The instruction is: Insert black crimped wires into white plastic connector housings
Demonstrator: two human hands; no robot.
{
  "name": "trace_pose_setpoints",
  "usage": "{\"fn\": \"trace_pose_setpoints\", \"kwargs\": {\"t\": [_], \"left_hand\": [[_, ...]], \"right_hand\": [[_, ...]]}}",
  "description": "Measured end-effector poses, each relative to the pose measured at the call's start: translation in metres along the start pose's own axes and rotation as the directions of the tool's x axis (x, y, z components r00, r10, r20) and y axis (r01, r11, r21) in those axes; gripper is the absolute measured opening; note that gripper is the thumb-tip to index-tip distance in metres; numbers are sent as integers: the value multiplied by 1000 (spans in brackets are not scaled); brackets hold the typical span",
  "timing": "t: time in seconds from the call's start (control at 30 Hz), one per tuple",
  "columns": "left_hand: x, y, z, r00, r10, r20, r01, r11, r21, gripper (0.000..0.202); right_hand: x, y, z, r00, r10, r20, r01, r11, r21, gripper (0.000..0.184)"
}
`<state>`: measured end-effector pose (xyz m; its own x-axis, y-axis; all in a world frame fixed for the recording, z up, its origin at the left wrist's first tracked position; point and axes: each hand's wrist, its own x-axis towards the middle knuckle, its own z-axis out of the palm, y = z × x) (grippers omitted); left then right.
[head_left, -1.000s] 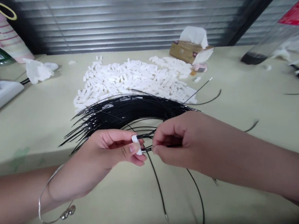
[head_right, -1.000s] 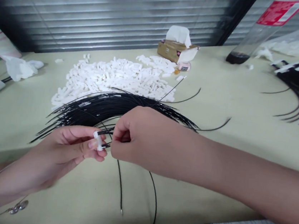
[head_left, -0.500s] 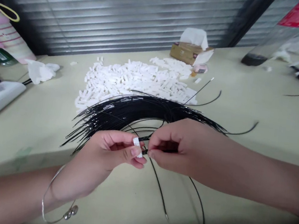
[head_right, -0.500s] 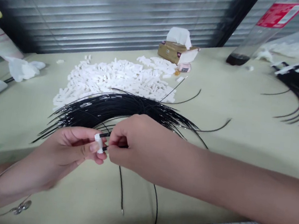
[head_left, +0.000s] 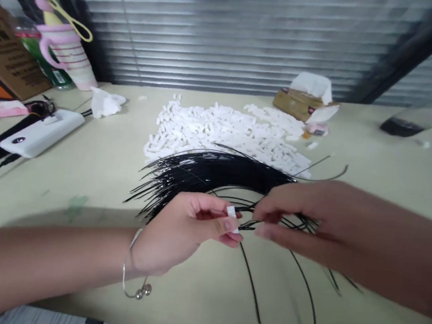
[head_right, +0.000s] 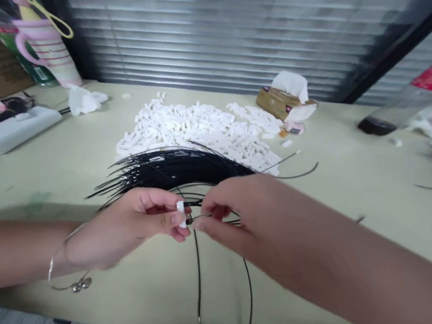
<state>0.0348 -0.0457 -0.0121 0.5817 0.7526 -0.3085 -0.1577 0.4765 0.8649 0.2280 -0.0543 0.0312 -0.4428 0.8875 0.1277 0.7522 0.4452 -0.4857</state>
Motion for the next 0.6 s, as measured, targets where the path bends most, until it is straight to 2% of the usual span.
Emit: {"fn": "trace_pose_setpoints", "kwargs": {"t": [0.1,0.17,0.23,0.3,0.43,0.53,0.6], "left_hand": [[1,-2,0,1000,10,-10,-11,997,-77,8],[2,-2,-1,1000,17,-2,-17,994,-110,14],[2,-2,-2,1000,10,3,-9,993,-118,23],[2,0,-2,1000,-6,9,7,994,-111,27],[0,4,-2,999,-33,27,34,998,-54,22],[0,4,-2,998,-47,39,49,998,-48,17],[0,3,-3,998,-52,47,54,997,-50,15]], "right_hand": [[31,-7,-16,989,-115,-96,89,965,-245,21],[61,-14,-13,987,-135,-88,102,948,-303,16],[92,-18,-1,983,-164,76,178,954,-240,14],[120,-19,16,958,-218,185,257,941,-222,14],[154,-12,42,918,-298,260,354,913,-204,12],[161,-7,52,890,-337,307,395,906,-152,8],[162,-4,55,887,-345,305,397,910,-123,7]]}}
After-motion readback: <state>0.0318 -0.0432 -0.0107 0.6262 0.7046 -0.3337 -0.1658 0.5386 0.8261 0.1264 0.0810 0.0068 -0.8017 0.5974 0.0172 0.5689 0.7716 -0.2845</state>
